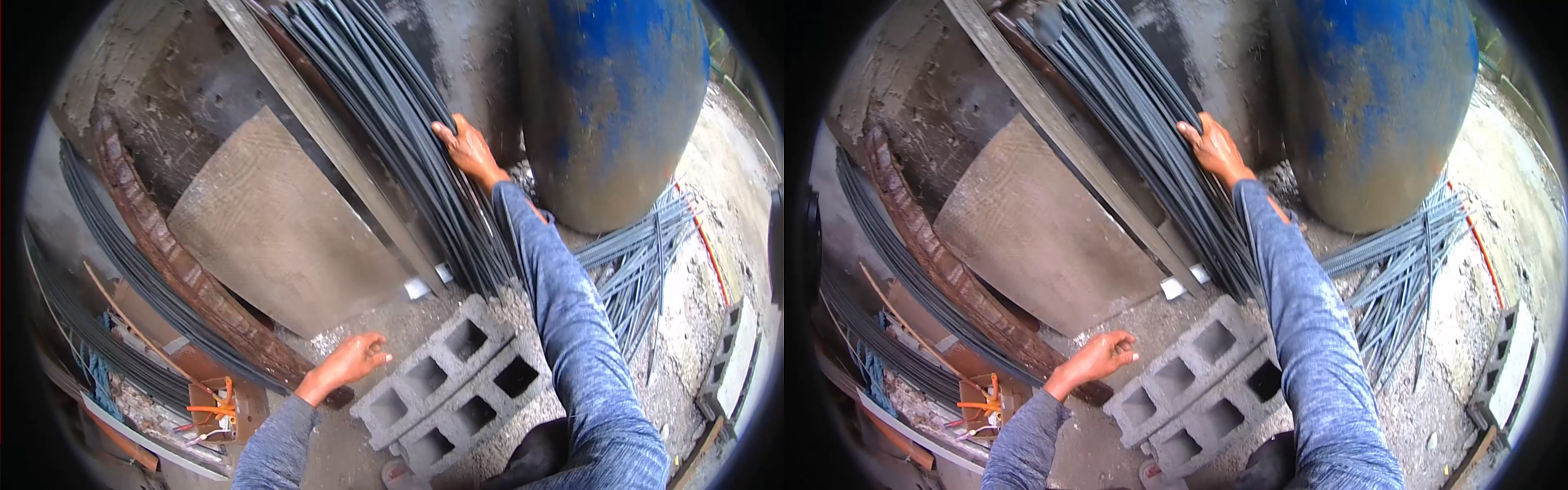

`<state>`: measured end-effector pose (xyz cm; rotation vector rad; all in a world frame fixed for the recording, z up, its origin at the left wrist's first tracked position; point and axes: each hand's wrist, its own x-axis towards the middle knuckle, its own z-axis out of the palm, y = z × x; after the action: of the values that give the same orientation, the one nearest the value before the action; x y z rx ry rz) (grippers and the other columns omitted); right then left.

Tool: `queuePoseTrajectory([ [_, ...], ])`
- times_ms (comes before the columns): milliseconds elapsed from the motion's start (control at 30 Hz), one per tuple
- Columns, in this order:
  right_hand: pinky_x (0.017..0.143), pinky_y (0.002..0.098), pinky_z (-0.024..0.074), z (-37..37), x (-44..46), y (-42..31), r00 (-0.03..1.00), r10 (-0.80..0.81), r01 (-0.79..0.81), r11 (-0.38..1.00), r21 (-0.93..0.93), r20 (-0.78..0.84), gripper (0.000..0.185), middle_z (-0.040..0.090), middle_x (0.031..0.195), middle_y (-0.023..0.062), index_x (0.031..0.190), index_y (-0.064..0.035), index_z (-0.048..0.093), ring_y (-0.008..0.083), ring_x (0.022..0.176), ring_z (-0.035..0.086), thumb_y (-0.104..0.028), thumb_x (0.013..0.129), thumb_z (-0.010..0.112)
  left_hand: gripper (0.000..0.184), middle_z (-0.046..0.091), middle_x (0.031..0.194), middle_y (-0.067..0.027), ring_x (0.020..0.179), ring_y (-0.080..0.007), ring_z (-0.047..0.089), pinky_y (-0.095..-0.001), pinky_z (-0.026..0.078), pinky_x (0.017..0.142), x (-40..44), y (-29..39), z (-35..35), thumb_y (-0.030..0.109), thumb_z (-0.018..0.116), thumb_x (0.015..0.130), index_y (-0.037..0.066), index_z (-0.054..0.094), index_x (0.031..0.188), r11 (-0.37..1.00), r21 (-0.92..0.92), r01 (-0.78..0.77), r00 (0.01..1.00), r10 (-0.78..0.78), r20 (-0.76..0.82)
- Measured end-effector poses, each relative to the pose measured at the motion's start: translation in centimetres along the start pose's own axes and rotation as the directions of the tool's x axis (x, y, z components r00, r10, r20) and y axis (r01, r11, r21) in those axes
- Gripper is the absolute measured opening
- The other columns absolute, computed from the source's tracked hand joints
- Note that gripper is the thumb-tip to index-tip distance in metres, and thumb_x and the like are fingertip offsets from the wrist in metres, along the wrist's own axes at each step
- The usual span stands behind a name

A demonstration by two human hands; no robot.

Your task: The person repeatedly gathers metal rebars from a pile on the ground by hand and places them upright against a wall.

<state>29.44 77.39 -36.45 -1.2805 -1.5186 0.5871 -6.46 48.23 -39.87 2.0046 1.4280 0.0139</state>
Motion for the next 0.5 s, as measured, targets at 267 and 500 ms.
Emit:
queuePoseTrajectory([
  [267,0.112,0.0397,0.0392,-2.5,-4.7,8.4,0.965,0.203,-0.238,0.945,0.225,0.168,0.099,0.063,0.137,0.0185,0.138,-0.0002,0.061,0.0267,0.127,0.057,-0.084,0.096,0.027,0.042,0.073,0.103,-0.0164,0.099,-0.0253,0.070,-0.0389,0.055,0.084,-0.3,1.9,0.8,0.028,0.078,0.092,-0.002,0.066,0.119,0.999,0.009,-0.034,0.999,0.034,0.013],
  [500,0.078,0.0359,0.0539,-12.0,-19.0,12.6,0.845,0.507,-0.532,0.826,0.187,0.167,0.071,0.070,0.100,0.0117,0.113,0.0018,0.067,0.0199,0.086,0.067,-0.067,0.096,0.059,0.039,0.072,0.102,-0.0146,0.095,-0.0221,0.068,-0.0374,0.054,0.080,-1.0,3.7,1.0,0.020,0.078,0.091,-0.003,0.066,0.120,0.999,-0.024,-0.030,0.999,0.031,0.028],
])
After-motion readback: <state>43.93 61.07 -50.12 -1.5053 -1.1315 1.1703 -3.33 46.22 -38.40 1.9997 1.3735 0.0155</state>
